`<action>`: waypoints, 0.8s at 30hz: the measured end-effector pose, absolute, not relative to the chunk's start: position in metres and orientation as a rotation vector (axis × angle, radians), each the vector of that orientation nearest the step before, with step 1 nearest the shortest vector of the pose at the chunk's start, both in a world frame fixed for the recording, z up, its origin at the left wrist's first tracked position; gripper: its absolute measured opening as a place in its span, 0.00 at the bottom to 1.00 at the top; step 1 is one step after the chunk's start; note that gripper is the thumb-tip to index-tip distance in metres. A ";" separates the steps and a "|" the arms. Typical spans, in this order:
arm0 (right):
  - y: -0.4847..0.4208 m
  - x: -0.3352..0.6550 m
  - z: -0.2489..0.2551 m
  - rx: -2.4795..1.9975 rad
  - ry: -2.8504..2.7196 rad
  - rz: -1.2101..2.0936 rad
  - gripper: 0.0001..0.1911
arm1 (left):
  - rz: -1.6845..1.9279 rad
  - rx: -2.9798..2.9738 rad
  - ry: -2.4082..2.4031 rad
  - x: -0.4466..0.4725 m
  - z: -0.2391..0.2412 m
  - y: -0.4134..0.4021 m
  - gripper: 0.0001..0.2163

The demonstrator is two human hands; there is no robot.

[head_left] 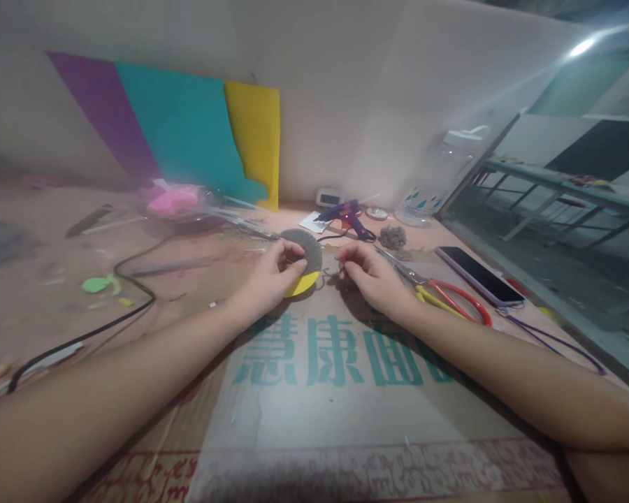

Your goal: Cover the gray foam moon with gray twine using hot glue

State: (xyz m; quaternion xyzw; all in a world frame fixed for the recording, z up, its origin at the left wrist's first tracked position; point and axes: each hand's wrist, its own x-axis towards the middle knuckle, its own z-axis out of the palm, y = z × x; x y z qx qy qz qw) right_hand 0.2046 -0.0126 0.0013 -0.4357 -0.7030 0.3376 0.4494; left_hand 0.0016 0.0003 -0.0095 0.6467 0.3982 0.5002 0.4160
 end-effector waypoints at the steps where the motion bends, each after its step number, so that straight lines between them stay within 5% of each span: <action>1: -0.012 0.206 0.000 -1.080 -1.755 0.807 0.06 | 1.263 1.622 0.998 0.002 -0.010 0.001 0.09; 24: -0.011 0.207 0.002 -1.015 -1.890 0.449 0.09 | 1.270 1.609 0.960 0.002 -0.011 0.000 0.09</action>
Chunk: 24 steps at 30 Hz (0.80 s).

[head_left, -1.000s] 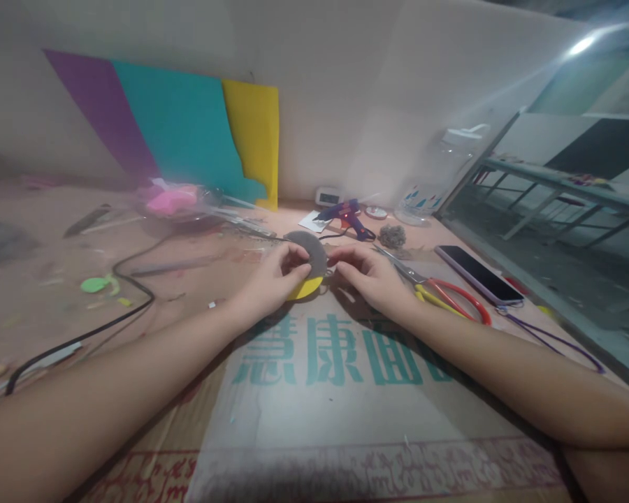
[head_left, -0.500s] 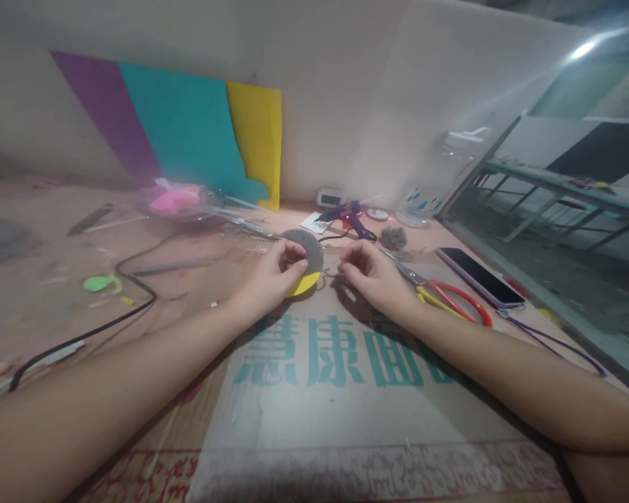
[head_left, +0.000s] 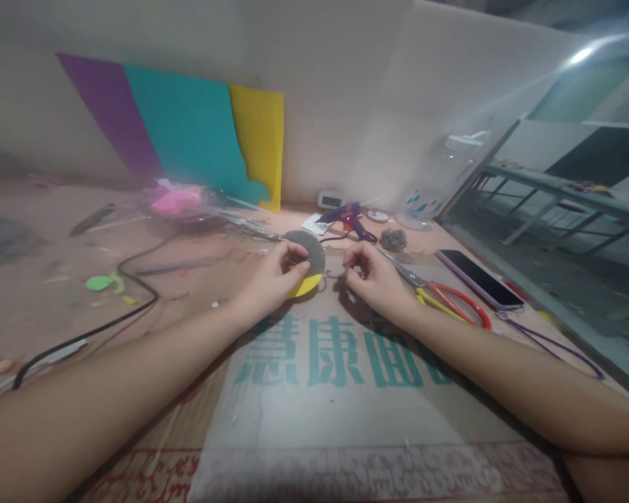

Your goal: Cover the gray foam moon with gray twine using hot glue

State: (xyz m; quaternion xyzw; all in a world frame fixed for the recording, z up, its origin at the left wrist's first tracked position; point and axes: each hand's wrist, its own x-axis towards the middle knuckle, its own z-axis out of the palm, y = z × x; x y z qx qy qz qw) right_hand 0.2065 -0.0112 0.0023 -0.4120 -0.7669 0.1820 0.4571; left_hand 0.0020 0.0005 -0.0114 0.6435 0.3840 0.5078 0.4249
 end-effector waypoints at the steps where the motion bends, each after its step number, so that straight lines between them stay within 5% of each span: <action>1: -0.012 0.207 0.003 -1.009 -1.899 0.446 0.09 | 1.269 1.607 0.957 0.002 -0.011 0.000 0.09; 11: -0.017 0.205 0.008 -1.082 -1.853 0.537 0.02 | 1.253 1.560 0.907 0.002 -0.011 0.000 0.09; 24: -0.020 0.203 0.012 -1.005 -2.058 0.407 0.08 | 1.228 1.715 0.872 0.001 -0.009 -0.003 0.07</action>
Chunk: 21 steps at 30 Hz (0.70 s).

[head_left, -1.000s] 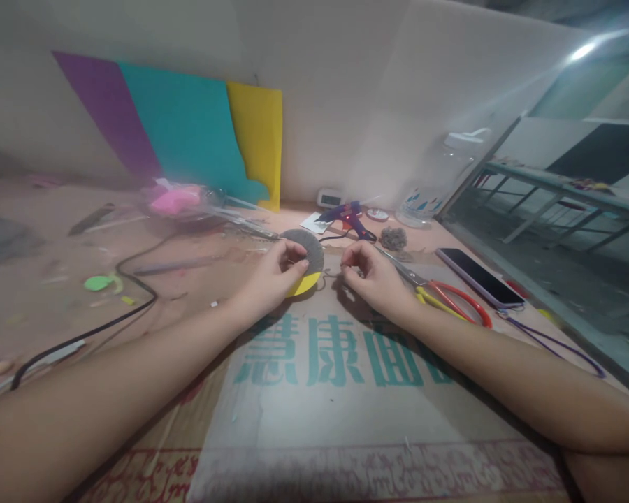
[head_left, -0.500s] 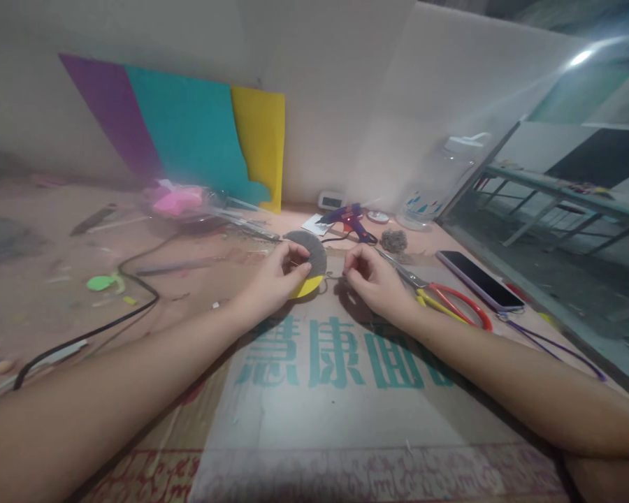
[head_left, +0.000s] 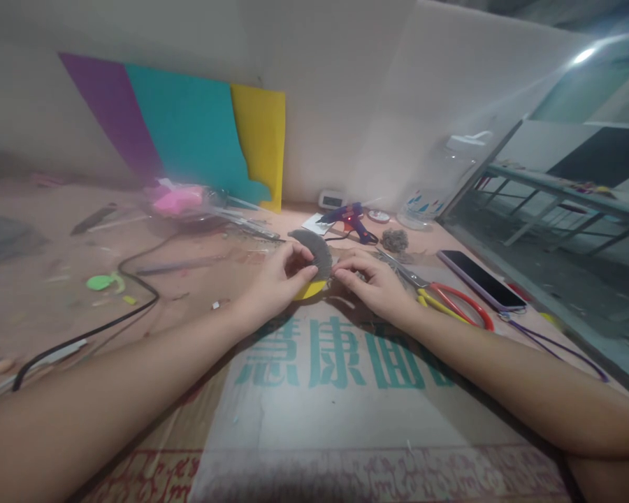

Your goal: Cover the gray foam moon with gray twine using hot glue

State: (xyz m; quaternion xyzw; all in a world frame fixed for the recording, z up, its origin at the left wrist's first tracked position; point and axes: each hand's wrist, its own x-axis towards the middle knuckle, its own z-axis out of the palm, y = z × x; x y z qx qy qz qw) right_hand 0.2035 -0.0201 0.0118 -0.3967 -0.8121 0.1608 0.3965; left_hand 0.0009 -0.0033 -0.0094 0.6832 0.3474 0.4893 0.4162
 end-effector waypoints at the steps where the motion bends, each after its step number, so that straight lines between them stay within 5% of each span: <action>1: -0.020 0.203 0.011 -1.018 -2.060 0.411 0.07 | 1.233 1.705 0.875 0.001 -0.009 -0.003 0.07; 21: -0.020 0.201 0.013 -1.101 -2.066 0.462 0.05 | 1.159 1.526 0.901 0.002 -0.006 -0.001 0.11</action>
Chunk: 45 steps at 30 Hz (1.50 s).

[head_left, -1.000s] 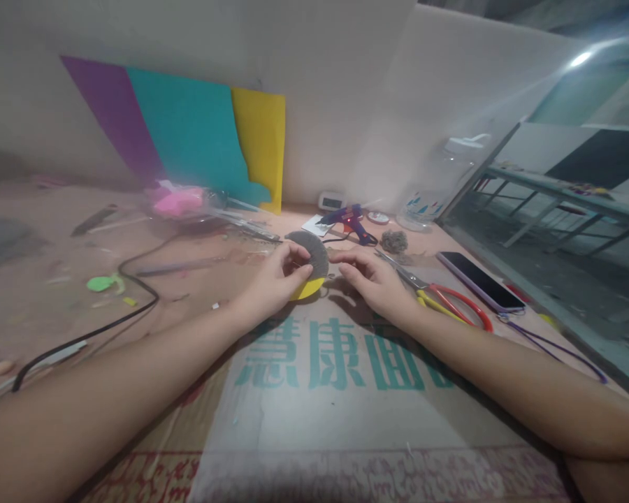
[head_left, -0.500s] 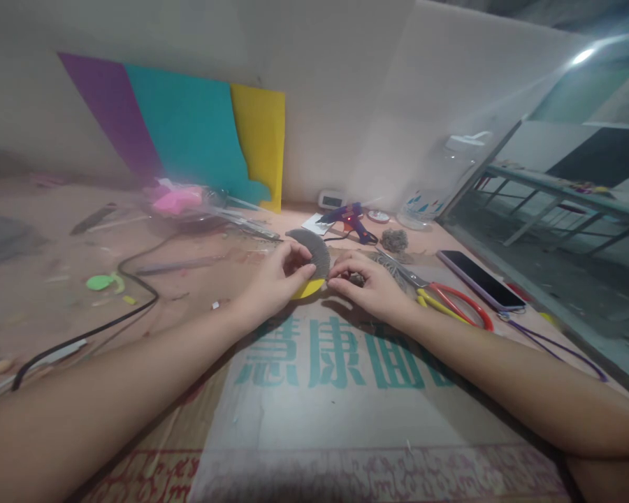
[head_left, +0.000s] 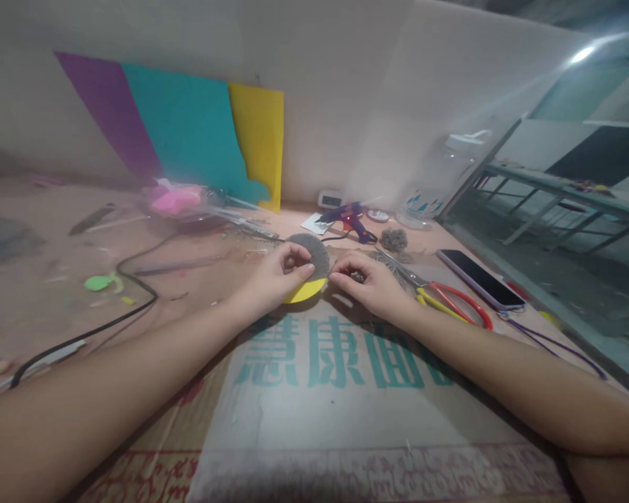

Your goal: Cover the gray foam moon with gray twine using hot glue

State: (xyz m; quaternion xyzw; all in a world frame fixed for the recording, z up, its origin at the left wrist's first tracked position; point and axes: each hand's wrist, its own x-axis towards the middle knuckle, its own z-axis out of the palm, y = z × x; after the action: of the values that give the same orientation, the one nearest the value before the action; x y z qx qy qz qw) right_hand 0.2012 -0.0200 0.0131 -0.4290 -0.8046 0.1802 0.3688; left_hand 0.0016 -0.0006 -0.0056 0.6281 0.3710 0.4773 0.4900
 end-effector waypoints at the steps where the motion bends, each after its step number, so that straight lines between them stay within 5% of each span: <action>1: -0.019 0.202 0.013 -1.106 -2.067 0.463 0.05 | 1.161 1.530 0.902 0.002 -0.006 0.000 0.11; 12: -0.017 0.206 0.014 -1.093 -2.021 0.531 0.12 | 1.152 1.629 0.865 0.003 -0.009 -0.004 0.10; 45: -0.026 0.197 0.015 -1.215 -1.987 0.674 0.09 | 1.123 2.149 0.954 0.002 -0.012 -0.014 0.12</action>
State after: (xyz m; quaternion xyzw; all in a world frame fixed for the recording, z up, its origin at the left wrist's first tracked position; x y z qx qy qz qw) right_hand 0.1974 -0.0264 0.0151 -0.4693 -0.7675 0.2604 0.3506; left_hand 0.0017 -0.0139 -0.0125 0.7953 0.3529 0.4157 0.2648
